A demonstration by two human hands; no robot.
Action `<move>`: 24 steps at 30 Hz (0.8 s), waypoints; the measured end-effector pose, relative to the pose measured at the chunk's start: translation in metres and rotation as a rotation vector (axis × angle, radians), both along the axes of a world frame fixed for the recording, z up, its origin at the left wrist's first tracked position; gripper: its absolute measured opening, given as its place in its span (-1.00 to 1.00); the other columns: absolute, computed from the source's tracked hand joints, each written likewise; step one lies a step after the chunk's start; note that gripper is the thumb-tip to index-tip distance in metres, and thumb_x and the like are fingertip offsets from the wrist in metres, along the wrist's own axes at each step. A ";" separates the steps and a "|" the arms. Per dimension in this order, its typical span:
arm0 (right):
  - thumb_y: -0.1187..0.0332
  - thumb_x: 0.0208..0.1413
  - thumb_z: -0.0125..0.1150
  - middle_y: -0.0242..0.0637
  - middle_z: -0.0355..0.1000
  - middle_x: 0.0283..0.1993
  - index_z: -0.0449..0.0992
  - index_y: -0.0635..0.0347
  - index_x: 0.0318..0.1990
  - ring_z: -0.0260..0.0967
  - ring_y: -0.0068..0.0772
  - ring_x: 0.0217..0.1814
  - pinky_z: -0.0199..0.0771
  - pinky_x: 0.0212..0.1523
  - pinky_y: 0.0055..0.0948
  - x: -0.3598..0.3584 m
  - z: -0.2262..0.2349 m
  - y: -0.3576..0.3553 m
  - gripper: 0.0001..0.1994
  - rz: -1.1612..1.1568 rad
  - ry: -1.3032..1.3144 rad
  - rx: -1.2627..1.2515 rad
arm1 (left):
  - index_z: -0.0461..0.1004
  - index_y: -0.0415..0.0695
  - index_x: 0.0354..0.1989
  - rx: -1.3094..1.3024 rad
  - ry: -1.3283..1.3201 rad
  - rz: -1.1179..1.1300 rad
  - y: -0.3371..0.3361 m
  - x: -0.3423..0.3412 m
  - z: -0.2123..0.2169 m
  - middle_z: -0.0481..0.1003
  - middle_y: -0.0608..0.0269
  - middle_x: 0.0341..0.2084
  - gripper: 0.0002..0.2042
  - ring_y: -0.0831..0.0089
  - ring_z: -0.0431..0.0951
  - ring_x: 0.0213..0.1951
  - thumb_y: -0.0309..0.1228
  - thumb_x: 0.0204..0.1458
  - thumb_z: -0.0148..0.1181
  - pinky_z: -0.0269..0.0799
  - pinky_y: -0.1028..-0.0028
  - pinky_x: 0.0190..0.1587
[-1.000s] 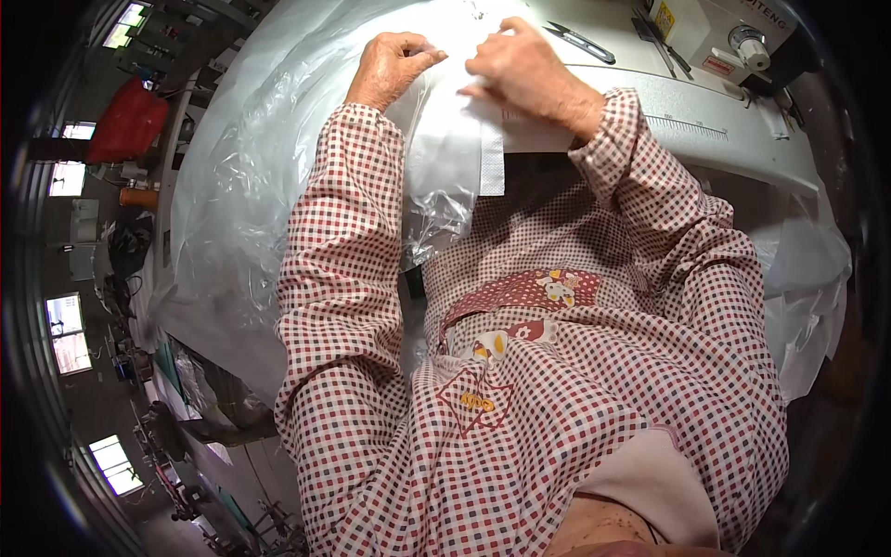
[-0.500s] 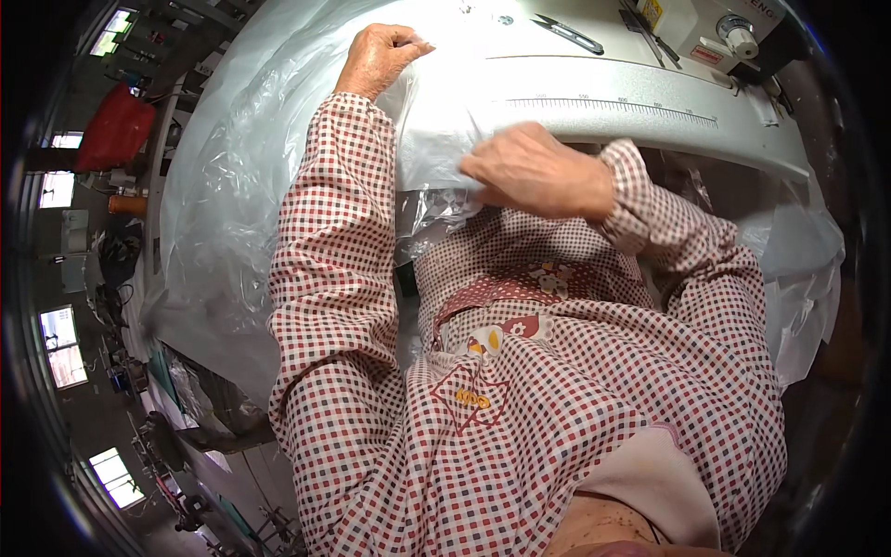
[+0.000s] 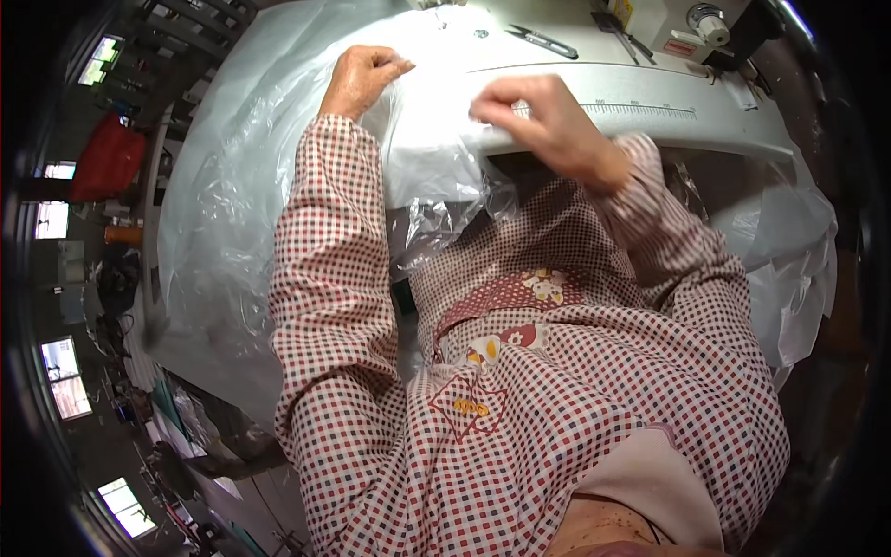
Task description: The person aligns and folds plastic sheets by hand and stitches their edges using a sewing machine.
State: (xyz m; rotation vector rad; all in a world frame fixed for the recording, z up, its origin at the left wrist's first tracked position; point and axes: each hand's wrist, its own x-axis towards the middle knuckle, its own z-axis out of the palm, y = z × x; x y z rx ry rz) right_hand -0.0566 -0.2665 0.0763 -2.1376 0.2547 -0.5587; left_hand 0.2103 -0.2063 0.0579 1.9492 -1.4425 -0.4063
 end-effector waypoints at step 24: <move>0.13 0.11 0.22 -0.33 0.55 -0.52 0.62 0.07 -0.25 0.48 -0.29 -0.49 0.30 -0.08 -0.25 0.095 -0.052 -0.047 -0.76 -0.332 0.023 -0.350 | 0.65 -0.25 -0.32 -0.141 0.036 -0.067 -0.007 -0.018 0.002 0.53 0.25 -0.61 -0.80 0.57 0.39 -0.55 -0.34 0.01 0.34 0.31 0.52 -0.46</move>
